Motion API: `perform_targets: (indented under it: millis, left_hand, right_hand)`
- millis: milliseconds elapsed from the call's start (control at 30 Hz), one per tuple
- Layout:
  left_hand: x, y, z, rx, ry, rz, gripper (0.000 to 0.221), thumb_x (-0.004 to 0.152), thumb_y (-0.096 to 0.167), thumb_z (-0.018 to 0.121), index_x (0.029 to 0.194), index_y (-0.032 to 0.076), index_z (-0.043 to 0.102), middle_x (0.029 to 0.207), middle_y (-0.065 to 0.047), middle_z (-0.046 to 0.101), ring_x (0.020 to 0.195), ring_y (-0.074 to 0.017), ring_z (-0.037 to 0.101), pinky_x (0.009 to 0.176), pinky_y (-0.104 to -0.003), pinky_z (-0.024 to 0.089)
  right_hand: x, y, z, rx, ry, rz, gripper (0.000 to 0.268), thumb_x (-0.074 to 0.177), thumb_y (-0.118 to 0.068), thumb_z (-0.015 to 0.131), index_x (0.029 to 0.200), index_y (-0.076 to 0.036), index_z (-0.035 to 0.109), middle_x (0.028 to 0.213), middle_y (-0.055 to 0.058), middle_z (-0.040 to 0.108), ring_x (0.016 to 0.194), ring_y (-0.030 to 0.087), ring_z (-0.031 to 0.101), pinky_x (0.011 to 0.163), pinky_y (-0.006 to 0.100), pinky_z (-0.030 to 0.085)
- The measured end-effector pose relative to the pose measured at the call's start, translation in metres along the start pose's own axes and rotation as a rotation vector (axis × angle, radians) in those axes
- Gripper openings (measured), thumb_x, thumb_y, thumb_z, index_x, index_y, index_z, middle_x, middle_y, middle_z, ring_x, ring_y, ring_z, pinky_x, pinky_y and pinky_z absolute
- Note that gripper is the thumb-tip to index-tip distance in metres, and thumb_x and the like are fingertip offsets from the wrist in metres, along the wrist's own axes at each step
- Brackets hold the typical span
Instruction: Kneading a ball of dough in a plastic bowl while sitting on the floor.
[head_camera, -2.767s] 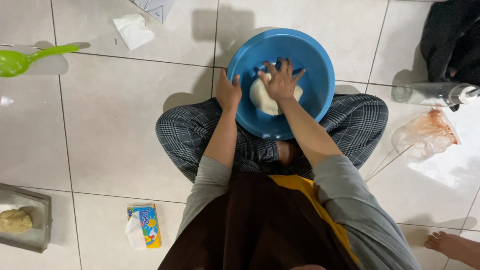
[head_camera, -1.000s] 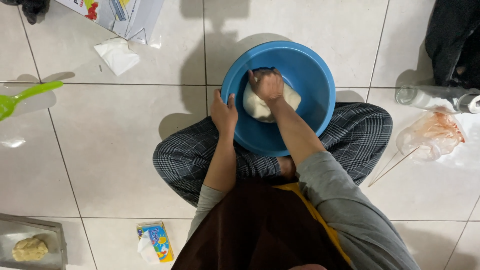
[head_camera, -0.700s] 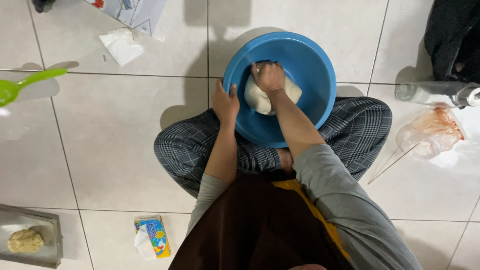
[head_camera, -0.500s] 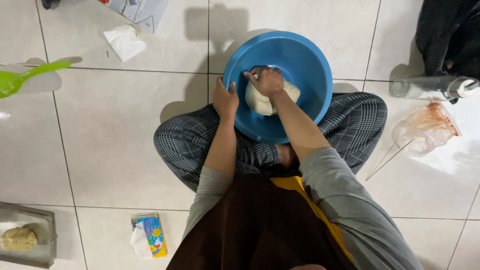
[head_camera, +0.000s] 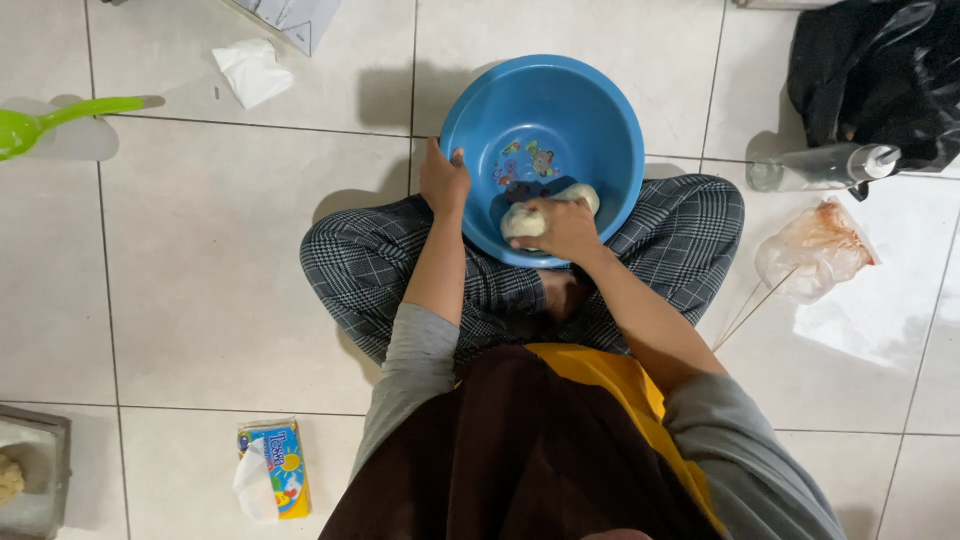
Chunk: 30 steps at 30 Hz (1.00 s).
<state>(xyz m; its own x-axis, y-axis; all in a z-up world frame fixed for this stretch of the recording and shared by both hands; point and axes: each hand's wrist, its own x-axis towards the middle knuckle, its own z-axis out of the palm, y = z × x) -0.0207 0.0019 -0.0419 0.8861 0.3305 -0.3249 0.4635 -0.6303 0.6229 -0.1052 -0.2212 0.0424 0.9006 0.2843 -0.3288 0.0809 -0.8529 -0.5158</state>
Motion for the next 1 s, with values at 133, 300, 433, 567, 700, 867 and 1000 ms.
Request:
perform_targets:
  millis: [133, 300, 433, 567, 700, 867, 1000]
  left_hand:
    - [-0.004, 0.005, -0.005, 0.003, -0.013, -0.014, 0.051, 0.111, 0.031, 0.060, 0.151, 0.003, 0.045, 0.132, -0.024, 0.068, 0.124, -0.0405, 0.069, 0.099, -0.059, 0.061]
    - [0.000, 0.000, -0.003, 0.021, -0.032, -0.028, 0.058, 0.111, 0.031, 0.060, 0.157, 0.001, 0.040, 0.142, -0.024, 0.063, 0.130, -0.0370, 0.066, 0.103, -0.054, 0.062]
    - [-0.005, 0.004, -0.009, -0.035, -0.023, -0.013, 0.056, 0.112, 0.027, 0.058, 0.157, 0.000, 0.039, 0.140, -0.027, 0.063, 0.128, -0.0404, 0.067, 0.101, -0.057, 0.062]
    - [-0.007, 0.006, -0.014, -0.065, -0.036, -0.029, 0.056, 0.111, 0.028, 0.058, 0.156, -0.001, 0.040, 0.136, -0.026, 0.065, 0.124, -0.0403, 0.069, 0.097, -0.056, 0.064]
    - [0.000, 0.000, -0.005, -0.038, -0.045, -0.028, 0.050, 0.111, 0.029, 0.057, 0.152, 0.003, 0.045, 0.124, -0.022, 0.070, 0.112, -0.0373, 0.074, 0.086, -0.054, 0.068]
    - [0.002, -0.001, 0.001, -0.006, -0.022, -0.016, 0.052, 0.111, 0.029, 0.059, 0.152, 0.001, 0.045, 0.123, -0.025, 0.071, 0.111, -0.0376, 0.075, 0.084, -0.052, 0.068]
    - [0.002, -0.003, 0.005, -0.076, 0.028, 0.027, 0.047, 0.110, 0.025, 0.060, 0.147, -0.002, 0.049, 0.111, -0.024, 0.072, 0.100, -0.0393, 0.076, 0.078, -0.055, 0.066]
  right_hand:
    - [-0.012, 0.025, 0.001, 0.368, 0.035, 0.098, 0.069, 0.065, -0.068, 0.089, 0.120, -0.029, 0.076, 0.109, 0.007, 0.078, 0.107, 0.040, 0.070, 0.098, 0.052, 0.047]
    - [0.005, 0.010, -0.052, 1.155, 0.165, 0.295, 0.047, 0.073, -0.014, 0.092, 0.116, -0.018, 0.075, 0.097, 0.003, 0.078, 0.080, 0.011, 0.074, 0.072, 0.027, 0.062]
    - [0.034, -0.008, -0.065, 1.081, 0.239, 0.133, 0.055, 0.078, -0.028, 0.097, 0.126, -0.017, 0.072, 0.103, 0.007, 0.076, 0.089, 0.014, 0.073, 0.076, 0.032, 0.064]
    - [0.045, -0.016, -0.030, 0.326, 0.412, -0.085, 0.057, 0.076, -0.032, 0.094, 0.128, -0.027, 0.073, 0.107, 0.013, 0.067, 0.096, 0.034, 0.069, 0.084, 0.043, 0.057]
    - [0.015, 0.000, 0.023, -0.039, -0.099, -0.105, 0.045, 0.102, -0.030, 0.064, 0.146, -0.025, 0.059, 0.141, 0.020, 0.059, 0.127, 0.046, 0.060, 0.093, 0.061, 0.055]
    - [0.012, 0.003, -0.033, 0.118, -0.026, -0.062, 0.022, 0.103, -0.033, 0.062, 0.114, -0.016, 0.072, 0.103, 0.021, 0.075, 0.098, 0.048, 0.070, 0.085, 0.059, 0.056]
    - [0.079, 0.022, -0.065, 0.281, 0.394, -0.139, 0.021, 0.109, -0.031, 0.061, 0.106, -0.015, 0.075, 0.098, 0.012, 0.078, 0.098, 0.038, 0.074, 0.085, 0.050, 0.057]
